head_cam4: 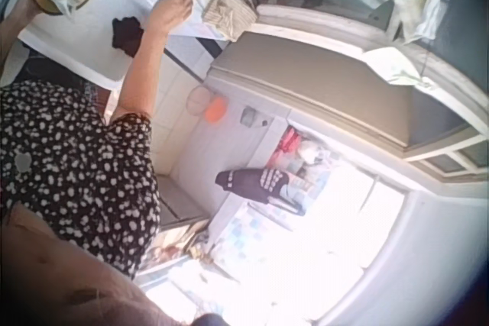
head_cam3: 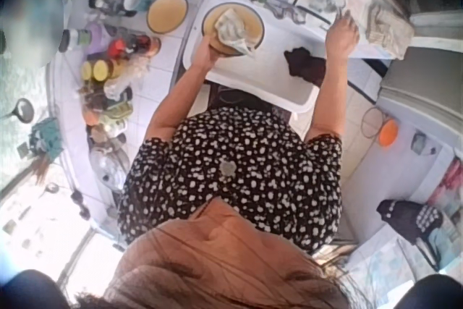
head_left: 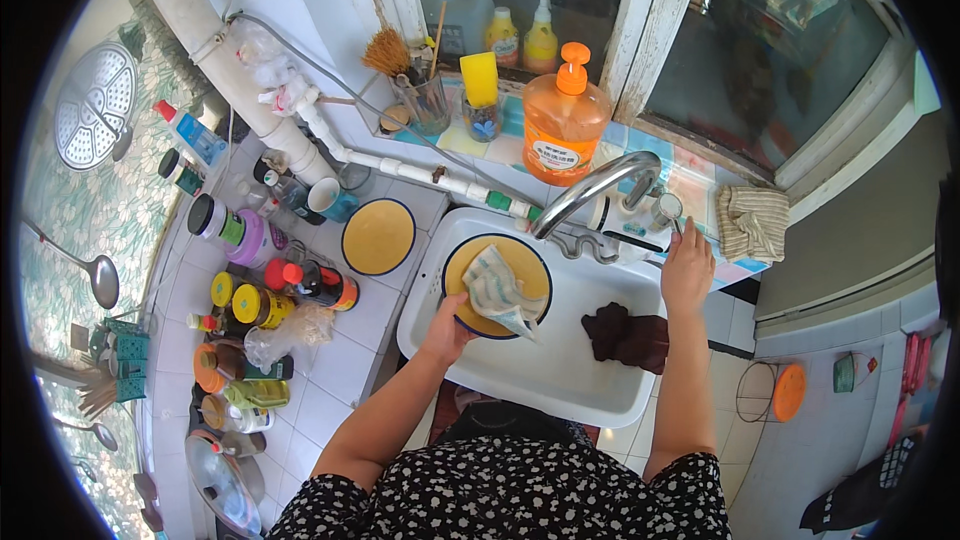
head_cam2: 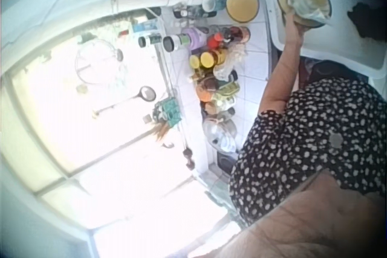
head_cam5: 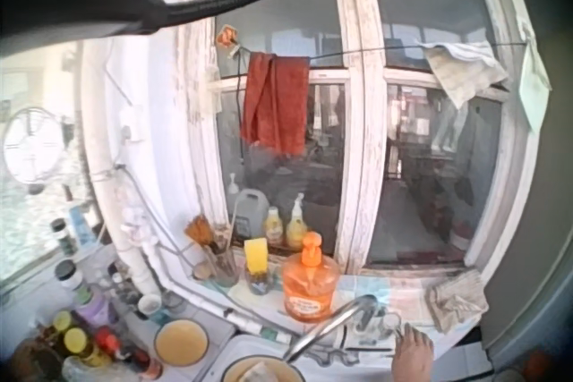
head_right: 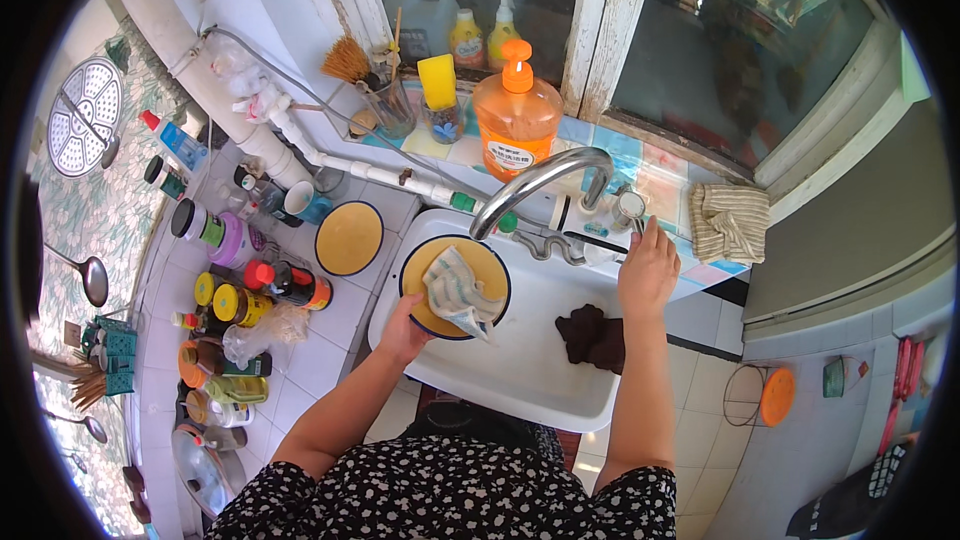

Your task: The person washes several kitchen items in a sink using a cloth and running water. They scrub and rinse yellow plates, a metal bowl, and a metal strainer, then place the cleaned items on the counter or back into the sink area.

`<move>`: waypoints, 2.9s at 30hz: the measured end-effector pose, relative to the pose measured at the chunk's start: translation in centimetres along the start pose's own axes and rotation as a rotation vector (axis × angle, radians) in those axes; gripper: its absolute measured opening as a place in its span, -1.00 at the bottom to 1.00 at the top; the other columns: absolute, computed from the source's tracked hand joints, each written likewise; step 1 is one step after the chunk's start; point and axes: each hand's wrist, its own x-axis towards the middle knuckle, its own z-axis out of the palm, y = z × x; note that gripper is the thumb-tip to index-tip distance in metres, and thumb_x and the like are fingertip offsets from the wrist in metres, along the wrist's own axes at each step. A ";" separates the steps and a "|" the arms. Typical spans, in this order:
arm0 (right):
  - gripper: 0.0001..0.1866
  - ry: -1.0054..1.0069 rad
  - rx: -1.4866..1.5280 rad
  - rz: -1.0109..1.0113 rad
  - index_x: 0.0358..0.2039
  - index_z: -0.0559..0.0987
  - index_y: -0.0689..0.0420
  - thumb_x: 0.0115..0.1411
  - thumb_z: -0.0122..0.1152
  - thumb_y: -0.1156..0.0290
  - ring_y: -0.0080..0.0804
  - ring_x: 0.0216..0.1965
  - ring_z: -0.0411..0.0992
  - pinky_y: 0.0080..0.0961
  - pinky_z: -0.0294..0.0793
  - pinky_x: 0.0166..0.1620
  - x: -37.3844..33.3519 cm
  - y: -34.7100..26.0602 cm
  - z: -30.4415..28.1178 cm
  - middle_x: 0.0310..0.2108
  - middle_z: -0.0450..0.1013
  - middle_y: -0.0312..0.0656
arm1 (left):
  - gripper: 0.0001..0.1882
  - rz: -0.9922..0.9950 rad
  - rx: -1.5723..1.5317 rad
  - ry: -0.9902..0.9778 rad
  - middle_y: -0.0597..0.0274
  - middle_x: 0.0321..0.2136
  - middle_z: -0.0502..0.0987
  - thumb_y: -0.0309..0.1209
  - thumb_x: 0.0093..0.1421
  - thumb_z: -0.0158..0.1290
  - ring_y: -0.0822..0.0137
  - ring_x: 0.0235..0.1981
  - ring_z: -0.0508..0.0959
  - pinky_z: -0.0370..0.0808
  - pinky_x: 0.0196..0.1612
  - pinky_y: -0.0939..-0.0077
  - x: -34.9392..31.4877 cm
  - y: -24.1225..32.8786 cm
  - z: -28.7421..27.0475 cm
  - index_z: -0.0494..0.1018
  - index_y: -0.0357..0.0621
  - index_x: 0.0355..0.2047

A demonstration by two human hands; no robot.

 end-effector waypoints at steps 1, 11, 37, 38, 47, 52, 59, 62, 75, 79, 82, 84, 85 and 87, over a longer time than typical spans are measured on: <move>-0.70 -0.082 -0.036 -0.006 -0.12 0.42 0.20 0.12 0.04 0.42 -0.21 -0.21 0.39 -0.27 0.31 -0.11 0.2 0.7 0.3 -0.27 0.45 -0.14 | -0.53 0.006 -0.005 -0.001 0.18 -0.02 0.38 -0.17 0.19 -0.20 0.25 -0.02 0.41 0.40 -0.04 0.25 0.1 0.0 0.1 0.19 -0.10 0.07; -0.62 0.083 0.137 -0.157 -0.01 0.38 0.14 0.11 0.04 0.45 -0.10 0.00 0.27 -0.20 0.22 0.03 0.3 -0.3 -1.7 -0.05 0.33 -0.08 | -0.56 0.057 -0.049 0.068 0.17 -0.09 0.42 -0.21 0.20 -0.18 0.28 -0.12 0.47 0.44 -0.10 0.40 0.0 0.9 0.7 0.21 -0.13 0.05; -0.69 -0.814 0.738 -0.364 -0.24 0.52 0.10 -0.09 0.16 0.49 -0.08 -0.32 0.45 -0.25 0.42 -0.24 -11.3 -16.6 2.4 -0.38 0.48 -0.04 | -0.32 0.257 0.164 0.053 0.20 -0.07 0.31 -0.21 0.06 0.00 0.27 -0.06 0.40 0.45 -0.14 0.37 1.1 -0.3 3.4 -0.02 0.00 0.15; -0.68 -0.840 0.774 -0.252 -0.24 0.52 0.10 -0.10 0.17 0.49 -0.07 -0.35 0.45 -0.25 0.42 -0.25 -11.9 -17.7 1.9 -0.40 0.48 -0.02 | -0.30 0.204 0.145 0.089 0.20 -0.07 0.31 -0.20 0.05 0.01 0.27 -0.06 0.40 0.44 -0.13 0.35 1.3 -0.3 2.9 -0.03 0.00 0.16; -0.76 -0.677 0.812 -0.684 -0.26 0.51 0.13 0.00 0.16 0.43 -0.08 -0.28 0.44 -0.26 0.39 -0.25 -11.5 -11.8 5.7 -0.32 0.46 -0.03 | -0.19 -0.007 0.146 0.078 0.18 -0.06 0.29 -0.21 0.02 0.03 0.25 -0.08 0.40 0.43 -0.15 0.29 0.5 3.4 2.0 -0.14 0.03 0.21; -0.75 -0.908 0.944 -0.206 -0.25 0.49 0.13 0.00 0.18 0.42 -0.12 -0.21 0.44 -0.33 0.42 -0.22 -12.8 -16.9 1.7 -0.24 0.47 -0.09 | -0.28 0.089 0.140 0.209 0.20 -0.10 0.32 -0.19 0.03 0.03 0.29 -0.10 0.42 0.44 -0.16 0.34 1.0 -0.3 2.2 0.00 0.05 0.17; -0.77 -0.708 0.751 -0.738 -0.29 0.54 0.02 -0.03 0.16 0.42 -0.13 -0.22 0.43 -0.36 0.43 -0.19 -11.3 -11.8 5.0 -0.21 0.47 -0.15 | -0.47 -0.108 0.161 0.022 0.13 -0.08 0.35 -0.17 0.08 -0.05 0.20 0.00 0.38 0.44 -0.09 0.15 0.2 3.8 0.1 0.13 -0.01 0.05; -0.72 -1.037 0.771 -0.160 -0.20 0.51 0.01 0.01 0.15 0.37 -0.10 -0.22 0.42 -0.31 0.40 -0.17 -12.4 -17.2 2.3 -0.22 0.46 -0.09 | -0.35 0.001 0.040 0.132 0.22 -0.09 0.31 -0.17 0.04 0.01 0.30 -0.04 0.37 0.41 -0.09 0.27 1.0 -0.5 1.3 0.01 0.11 0.11; -0.69 -0.861 0.928 -0.132 -0.20 0.51 0.07 0.00 0.17 0.32 0.00 -0.37 0.44 -0.27 0.43 -0.30 -13.6 -16.8 3.0 -0.37 0.49 -0.05 | -0.40 -0.010 0.188 0.118 0.19 -0.01 0.26 -0.21 0.11 -0.08 0.24 -0.02 0.39 0.49 -0.16 0.27 -0.2 0.3 3.1 -0.02 0.09 0.14; -0.54 -1.050 0.910 -0.550 -0.02 0.40 0.03 0.01 0.15 0.34 -0.18 -0.07 0.36 -0.29 0.29 -0.01 -11.8 -15.3 1.4 -0.09 0.40 -0.12 | -0.40 0.010 0.242 0.107 0.18 -0.02 0.27 -0.13 0.09 -0.10 0.25 -0.05 0.41 0.52 -0.21 0.31 -0.8 2.8 -0.1 -0.01 0.10 0.13; -0.44 -0.878 0.471 -1.180 0.06 0.34 -0.09 -0.03 0.12 0.41 -0.54 0.20 0.10 -0.28 -0.09 0.26 -10.5 -11.0 4.8 0.17 0.18 -0.37 | -0.39 -0.176 0.437 -0.089 0.15 -0.05 0.36 -0.08 0.09 -0.11 0.28 -0.07 0.44 0.51 -0.22 0.36 -0.3 5.0 -2.0 0.10 -0.01 0.12; -0.42 -0.637 0.308 -1.437 0.08 0.31 -0.10 -0.04 0.09 0.43 -0.55 0.19 0.12 -0.32 -0.07 0.26 -8.0 -10.9 5.4 0.18 0.17 -0.41 | -0.41 -0.313 0.556 -0.145 0.14 -0.07 0.41 -0.05 0.09 -0.13 0.28 -0.06 0.44 0.48 -0.18 0.31 -0.2 5.3 -2.5 0.20 -0.09 0.08; -0.41 -0.509 0.223 -1.554 0.09 0.30 -0.10 -0.04 0.07 0.44 -0.56 0.18 0.13 -0.34 -0.06 0.25 -6.6 -11.5 5.6 0.18 0.16 -0.43 | -0.40 -0.352 0.558 -0.167 0.14 -0.06 0.41 -0.05 0.09 -0.13 0.27 -0.05 0.44 0.46 -0.16 0.30 -0.1 5.2 -2.6 0.20 -0.09 0.08; -0.41 -0.349 0.233 -1.719 0.09 0.28 -0.11 -0.03 0.04 0.47 -0.55 0.17 0.13 -0.38 -0.05 0.25 -4.0 -12.7 6.7 0.18 0.15 -0.44 | -0.40 -0.432 0.566 -0.220 0.15 -0.05 0.40 -0.05 0.09 -0.14 0.25 -0.05 0.43 0.43 -0.12 0.27 0.2 5.2 -2.6 0.20 -0.10 0.08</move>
